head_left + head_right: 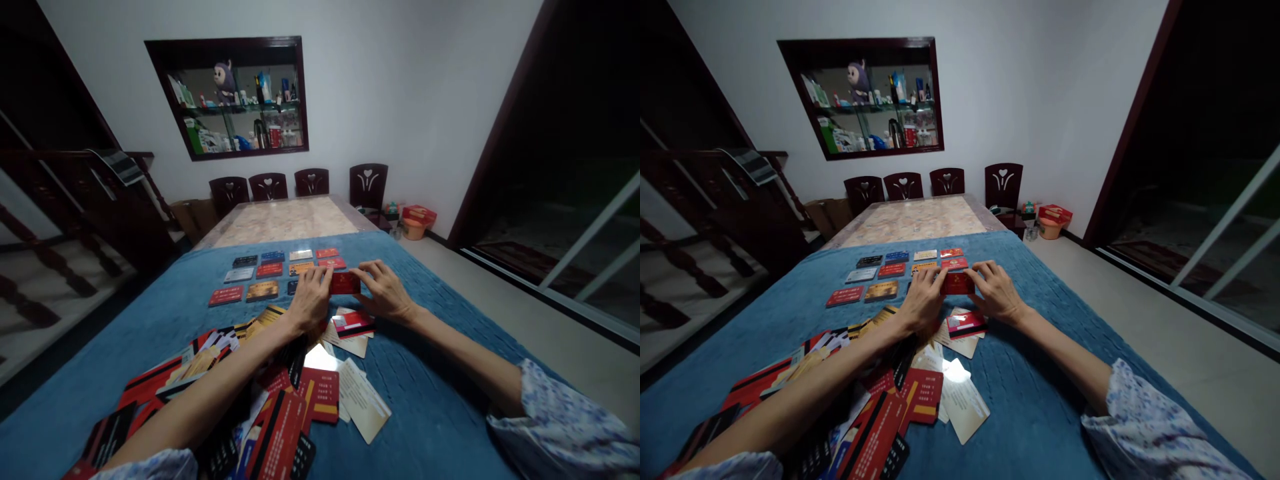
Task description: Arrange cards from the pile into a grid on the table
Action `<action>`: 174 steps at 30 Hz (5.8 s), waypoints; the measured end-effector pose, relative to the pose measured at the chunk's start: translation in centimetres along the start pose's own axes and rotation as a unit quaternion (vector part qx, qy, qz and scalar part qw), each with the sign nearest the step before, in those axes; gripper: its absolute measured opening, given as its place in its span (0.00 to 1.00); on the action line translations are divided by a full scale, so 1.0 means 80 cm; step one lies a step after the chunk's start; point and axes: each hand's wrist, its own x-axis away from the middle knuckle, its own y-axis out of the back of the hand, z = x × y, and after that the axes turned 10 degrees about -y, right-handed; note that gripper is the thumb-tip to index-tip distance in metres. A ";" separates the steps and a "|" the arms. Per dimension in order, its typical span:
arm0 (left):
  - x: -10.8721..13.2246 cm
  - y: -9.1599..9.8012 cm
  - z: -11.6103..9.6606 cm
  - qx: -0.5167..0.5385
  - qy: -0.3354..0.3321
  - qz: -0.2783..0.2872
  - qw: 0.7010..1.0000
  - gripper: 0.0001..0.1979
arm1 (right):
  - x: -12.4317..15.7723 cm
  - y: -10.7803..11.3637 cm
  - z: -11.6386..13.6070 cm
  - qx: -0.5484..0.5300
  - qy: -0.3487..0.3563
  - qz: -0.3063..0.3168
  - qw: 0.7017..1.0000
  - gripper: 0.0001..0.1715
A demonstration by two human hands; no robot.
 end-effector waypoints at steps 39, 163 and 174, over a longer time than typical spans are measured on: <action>-0.133 -0.045 0.111 -0.027 0.094 0.179 0.979 0.12 | -0.158 -0.090 -0.086 0.031 -0.085 0.297 0.951 0.12; 0.026 0.034 -0.036 0.211 -0.036 0.174 0.961 0.07 | 0.037 0.035 0.003 -0.213 0.029 0.269 0.939 0.23; 0.026 0.035 -0.037 0.208 -0.051 0.174 0.961 0.05 | 0.038 0.035 0.006 -0.210 0.012 0.277 0.938 0.20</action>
